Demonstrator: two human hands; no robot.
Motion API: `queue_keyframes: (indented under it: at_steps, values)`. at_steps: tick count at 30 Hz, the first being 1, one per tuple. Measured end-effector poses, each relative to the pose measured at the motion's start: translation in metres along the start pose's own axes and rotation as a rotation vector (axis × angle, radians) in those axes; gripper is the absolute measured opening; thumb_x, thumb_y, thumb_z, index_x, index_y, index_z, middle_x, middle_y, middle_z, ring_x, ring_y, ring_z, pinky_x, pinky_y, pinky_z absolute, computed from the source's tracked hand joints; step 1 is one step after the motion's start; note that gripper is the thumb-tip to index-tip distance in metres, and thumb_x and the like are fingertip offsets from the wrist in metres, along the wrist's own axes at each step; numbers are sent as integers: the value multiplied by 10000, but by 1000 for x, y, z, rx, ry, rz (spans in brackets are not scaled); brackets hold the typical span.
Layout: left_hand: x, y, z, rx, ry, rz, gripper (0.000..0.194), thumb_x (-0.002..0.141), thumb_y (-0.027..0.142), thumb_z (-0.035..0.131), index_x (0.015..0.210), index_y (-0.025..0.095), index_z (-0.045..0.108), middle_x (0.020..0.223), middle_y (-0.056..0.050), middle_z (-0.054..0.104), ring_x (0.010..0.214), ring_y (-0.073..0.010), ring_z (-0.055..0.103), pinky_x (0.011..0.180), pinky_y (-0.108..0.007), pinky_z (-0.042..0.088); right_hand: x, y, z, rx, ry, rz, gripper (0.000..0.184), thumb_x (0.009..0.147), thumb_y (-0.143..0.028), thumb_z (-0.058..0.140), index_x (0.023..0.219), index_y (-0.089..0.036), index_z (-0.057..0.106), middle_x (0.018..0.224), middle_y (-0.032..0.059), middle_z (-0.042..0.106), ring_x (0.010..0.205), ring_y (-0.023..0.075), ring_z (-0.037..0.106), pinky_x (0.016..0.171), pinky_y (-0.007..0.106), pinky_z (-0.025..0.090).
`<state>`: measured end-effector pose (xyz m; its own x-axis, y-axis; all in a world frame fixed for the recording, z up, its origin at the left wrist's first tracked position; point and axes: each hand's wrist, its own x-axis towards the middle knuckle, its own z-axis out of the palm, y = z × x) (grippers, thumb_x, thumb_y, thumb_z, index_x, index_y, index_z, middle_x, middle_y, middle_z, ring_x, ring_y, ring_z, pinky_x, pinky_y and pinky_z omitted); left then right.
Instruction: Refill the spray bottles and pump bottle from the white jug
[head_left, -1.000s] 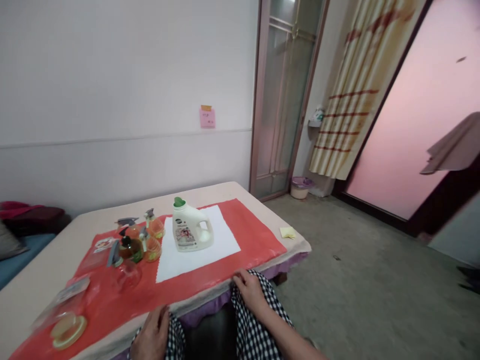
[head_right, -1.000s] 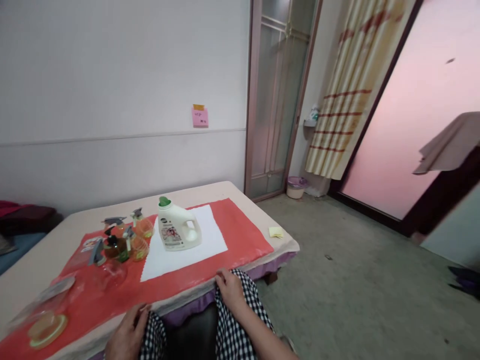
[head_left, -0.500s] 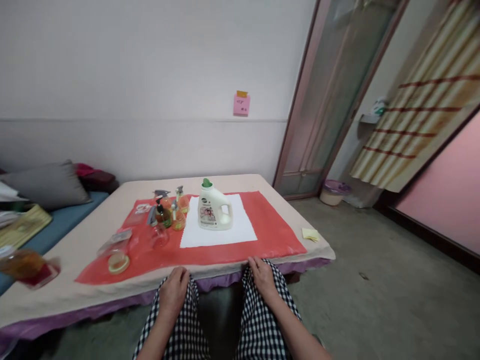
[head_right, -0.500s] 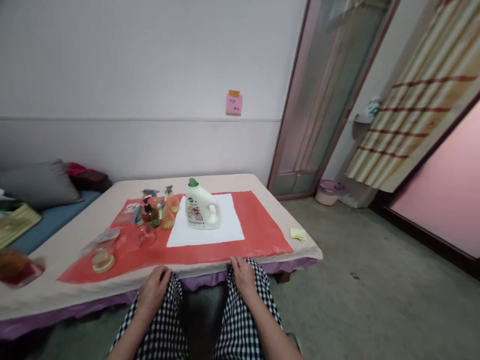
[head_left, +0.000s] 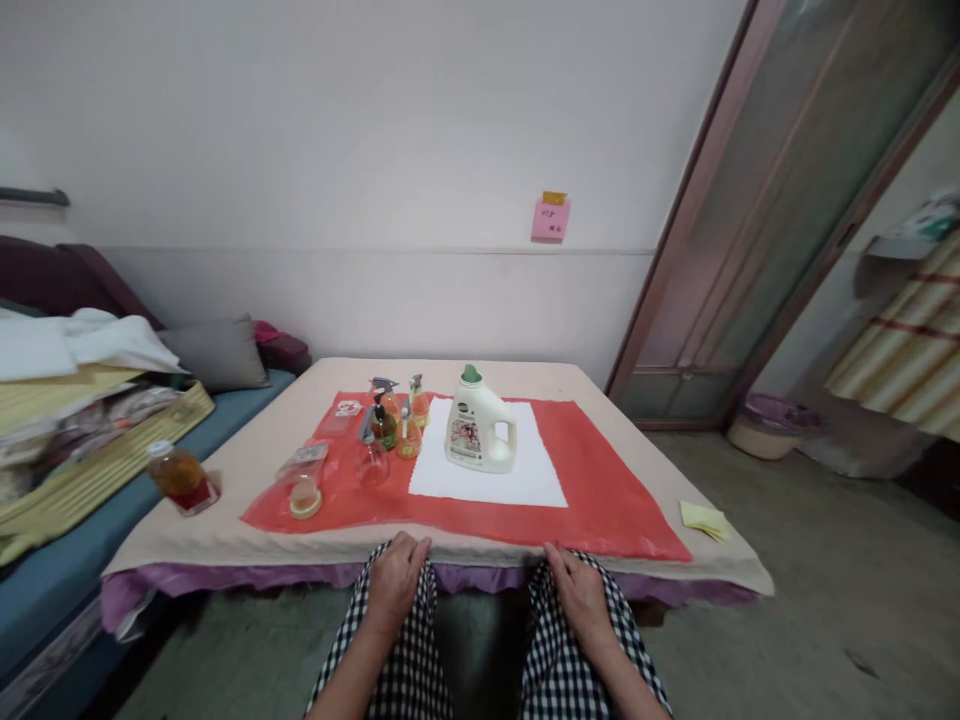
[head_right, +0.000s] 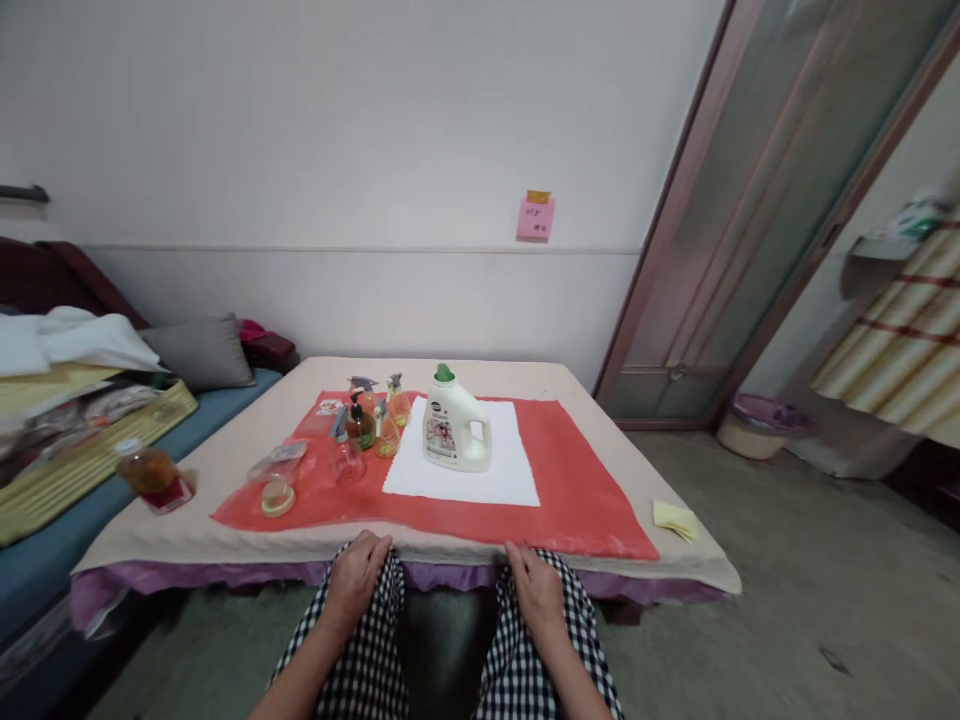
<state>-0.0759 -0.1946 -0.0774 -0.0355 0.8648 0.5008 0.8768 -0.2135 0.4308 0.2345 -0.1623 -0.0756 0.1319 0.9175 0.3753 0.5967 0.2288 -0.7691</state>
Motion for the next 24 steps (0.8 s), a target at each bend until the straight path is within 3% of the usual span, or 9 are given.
queue_keyframes:
  at_steps: [9, 24]
  values:
    - [-1, 0, 6, 36, 49, -12, 336, 984, 181, 414, 683, 220, 556, 708, -22, 602, 705, -159, 591, 676, -276, 417, 3, 3, 3, 17, -67, 3, 701, 838, -832, 361, 636, -239, 675, 671, 118, 731, 592, 246, 647, 607, 323, 474]
    - [1, 2, 4, 42, 74, -22, 278, 943, 168, 426, 691, 229, 528, 696, -5, 589, 673, -156, 585, 654, -272, 401, 3, 6, 6, -18, -61, 8, 692, 825, -845, 352, 600, -241, 606, 588, 71, 663, 552, 220, 616, 583, 318, 436]
